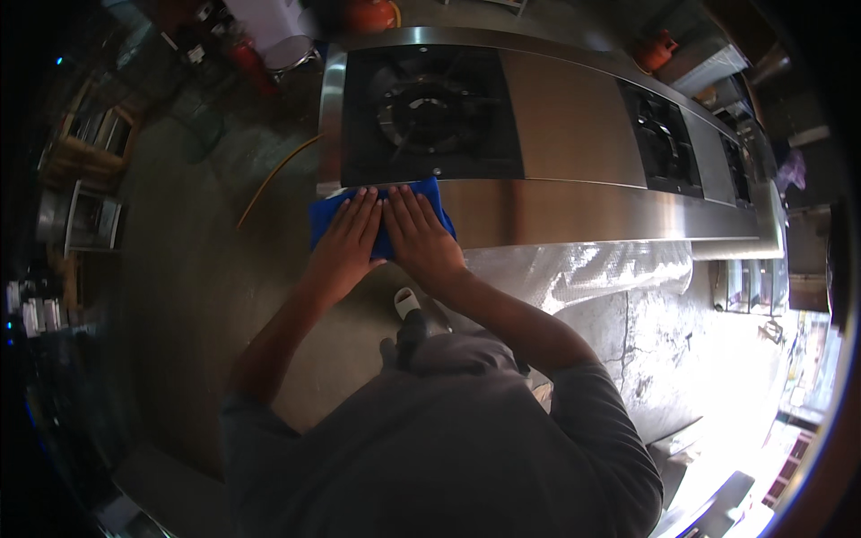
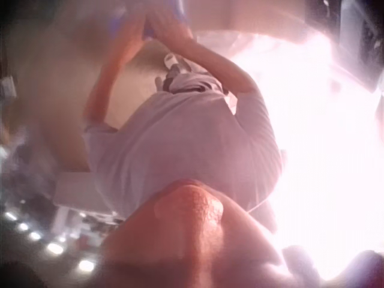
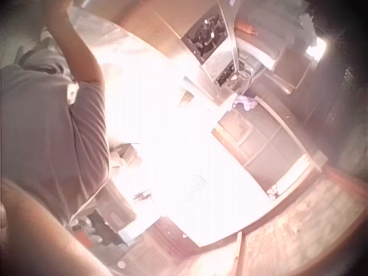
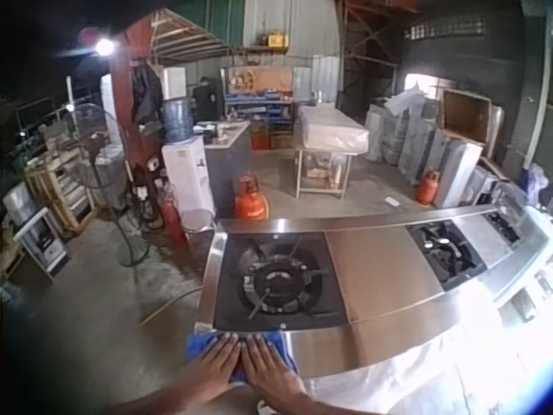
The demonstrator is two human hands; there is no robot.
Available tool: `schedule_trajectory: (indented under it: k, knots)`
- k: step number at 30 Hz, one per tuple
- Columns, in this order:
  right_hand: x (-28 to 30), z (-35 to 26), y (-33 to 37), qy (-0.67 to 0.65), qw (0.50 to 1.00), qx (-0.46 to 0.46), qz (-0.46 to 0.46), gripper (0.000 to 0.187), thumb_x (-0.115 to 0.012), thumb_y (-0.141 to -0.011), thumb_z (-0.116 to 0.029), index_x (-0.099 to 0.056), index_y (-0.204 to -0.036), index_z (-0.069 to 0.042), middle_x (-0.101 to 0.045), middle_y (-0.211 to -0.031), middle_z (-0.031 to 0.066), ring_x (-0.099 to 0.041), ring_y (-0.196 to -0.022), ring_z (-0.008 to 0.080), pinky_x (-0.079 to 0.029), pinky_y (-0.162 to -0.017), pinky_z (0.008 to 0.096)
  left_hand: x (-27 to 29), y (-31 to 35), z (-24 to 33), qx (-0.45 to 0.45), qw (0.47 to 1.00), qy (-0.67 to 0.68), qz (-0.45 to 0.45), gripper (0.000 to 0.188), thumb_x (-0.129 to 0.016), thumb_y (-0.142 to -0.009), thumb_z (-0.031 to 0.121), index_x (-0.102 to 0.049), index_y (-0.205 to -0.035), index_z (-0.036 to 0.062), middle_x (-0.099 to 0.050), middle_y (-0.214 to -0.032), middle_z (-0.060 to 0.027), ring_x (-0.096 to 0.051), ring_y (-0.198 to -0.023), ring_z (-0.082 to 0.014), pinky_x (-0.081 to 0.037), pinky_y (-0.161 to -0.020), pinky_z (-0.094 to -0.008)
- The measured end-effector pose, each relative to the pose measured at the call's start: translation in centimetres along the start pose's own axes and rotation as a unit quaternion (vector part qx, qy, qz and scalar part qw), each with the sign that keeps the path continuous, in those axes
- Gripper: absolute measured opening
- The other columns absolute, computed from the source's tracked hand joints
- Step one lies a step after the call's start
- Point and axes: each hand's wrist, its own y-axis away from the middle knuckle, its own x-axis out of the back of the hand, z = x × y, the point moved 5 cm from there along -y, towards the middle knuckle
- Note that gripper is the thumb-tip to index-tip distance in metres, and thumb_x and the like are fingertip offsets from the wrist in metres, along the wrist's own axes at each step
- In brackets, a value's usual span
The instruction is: The person cleans a stainless steel gas cooktop using a spray can and a blue cloth. They repeatedly spray cleaner onto the surface and wipe it down, moving around the unit to cover different areas.
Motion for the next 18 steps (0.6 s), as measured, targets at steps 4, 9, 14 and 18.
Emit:
schedule_trajectory:
  k: [4, 9, 14, 18]
  knots:
    - [1.8, 3.8, 2.6, -0.012, 1.0, -0.028, 0.005, 0.063, -0.06, -0.096, -0.021, -0.045, -0.15, 0.007, -0.042, -0.16, 0.0271, -0.038, -0.153, 0.0386, -0.031, -0.127, 0.0496, -0.7, -3.4, 3.8, -0.02, 1.0, 0.01, -0.002, 0.108, -0.086, -0.08, 0.039, -0.029, -0.158, -0.0086, -0.027, -0.167, -0.0258, -0.023, -0.159, -0.0386, -0.025, -0.13, -0.0508]
    - [4.1, 10.5, 7.8, 0.0, 0.999, -0.042, 0.01, 0.06, -0.06, -0.095, -0.018, -0.048, -0.148, 0.006, -0.044, -0.159, 0.0254, -0.041, -0.152, 0.0367, -0.034, -0.125, 0.0505, -1.8, -8.7, 10.2, -0.059, 0.998, -0.002, 0.008, 0.108, -0.083, -0.081, 0.043, -0.029, -0.157, -0.0106, -0.027, -0.166, -0.0286, -0.023, -0.158, -0.0394, -0.024, -0.13, -0.05]
    - [6.4, 17.4, 13.2, 0.013, 0.996, -0.09, -0.012, 0.065, -0.063, -0.094, -0.021, -0.045, -0.151, 0.005, -0.043, -0.16, 0.0249, -0.039, -0.153, 0.0365, -0.032, -0.126, 0.0504, -3.3, -14.9, 16.9, -0.1, 0.995, -0.021, 0.017, 0.104, -0.081, -0.084, 0.042, -0.029, -0.157, -0.0113, -0.028, -0.166, -0.0292, -0.024, -0.158, -0.0401, -0.024, -0.13, -0.0489]
    - [8.0, 22.7, 17.4, -0.015, 0.992, -0.126, -0.019, 0.088, -0.078, -0.084, -0.038, -0.042, -0.155, 0.002, -0.04, -0.164, 0.0219, -0.035, -0.155, 0.0346, -0.03, -0.127, 0.0495, -5.0, -19.5, 22.1, -0.117, 0.992, -0.019, 0.049, 0.101, -0.08, -0.086, 0.041, -0.031, -0.156, -0.0119, -0.028, -0.166, -0.0297, -0.024, -0.158, -0.0406, -0.024, -0.13, -0.0492]
